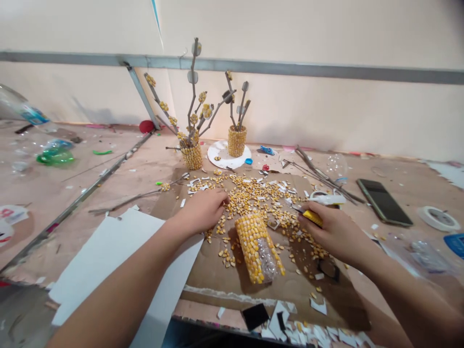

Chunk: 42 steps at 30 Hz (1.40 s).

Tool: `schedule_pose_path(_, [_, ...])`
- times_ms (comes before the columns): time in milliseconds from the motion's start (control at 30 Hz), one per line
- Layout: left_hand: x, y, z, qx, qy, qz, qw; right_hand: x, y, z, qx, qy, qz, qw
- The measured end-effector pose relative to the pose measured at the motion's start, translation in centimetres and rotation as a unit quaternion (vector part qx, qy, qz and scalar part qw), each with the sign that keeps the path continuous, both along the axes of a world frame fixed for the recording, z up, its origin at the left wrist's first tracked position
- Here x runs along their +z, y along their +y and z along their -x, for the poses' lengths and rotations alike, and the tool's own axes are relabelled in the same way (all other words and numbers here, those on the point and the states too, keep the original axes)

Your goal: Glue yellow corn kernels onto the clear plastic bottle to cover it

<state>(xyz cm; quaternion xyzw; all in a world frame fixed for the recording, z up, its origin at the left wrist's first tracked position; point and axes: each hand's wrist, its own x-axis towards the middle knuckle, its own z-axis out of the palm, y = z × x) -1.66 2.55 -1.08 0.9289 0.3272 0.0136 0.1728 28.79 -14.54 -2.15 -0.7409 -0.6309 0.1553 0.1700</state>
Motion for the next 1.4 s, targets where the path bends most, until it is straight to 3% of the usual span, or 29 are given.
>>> schedule_pose_path(167, [-0.5, -0.2, -0.3, -0.027, 0.012, -0.026, 0.999, -0.5, -0.8, -0.4, -0.016, 0.015, -0.049, 0.999])
schedule_pose_path(333, [-1.3, -0.3, -1.1, -0.012, -0.003, -0.054, 0.998, -0.8, -0.6, -0.4, -0.022, -0.001, -0.063, 0.998])
schedule_pose_path(567, [-1.5, -0.2, -1.5, -0.023, -0.018, -0.044, 0.999, -0.8, -0.4, 0.8, -0.001, 0.01, -0.071, 0.997])
schedule_pose_path(733, [-1.8, -0.2, -1.9, -0.002, -0.024, -0.025, 0.999, 1.8, 1.8, 2.1, 0.042, -0.034, -0.049, 0.997])
schedule_pose_path(900, [-2.5, -0.2, -2.1, 0.037, -0.058, -0.001, 0.998, 5.8, 5.9, 4.2, 0.078, -0.046, -0.091, 0.992])
schedule_pose_path(1000, [-2.1, -0.4, -2.0, 0.069, -0.104, 0.023, 0.992, 7.0, 7.2, 5.5, 0.091, -0.032, -0.089, 0.991])
schedule_pose_path(1200, [-0.6, -1.8, -2.0, 0.086, -0.197, 0.114, 0.97, 5.3, 6.8, 6.3, 0.159, 0.055, -0.155, 0.974])
schedule_pose_path(1400, [0.5, -3.2, -2.0, 0.077, -0.319, 0.26, 0.908, 2.3, 7.2, 6.9, 0.276, 0.15, -0.244, 0.918])
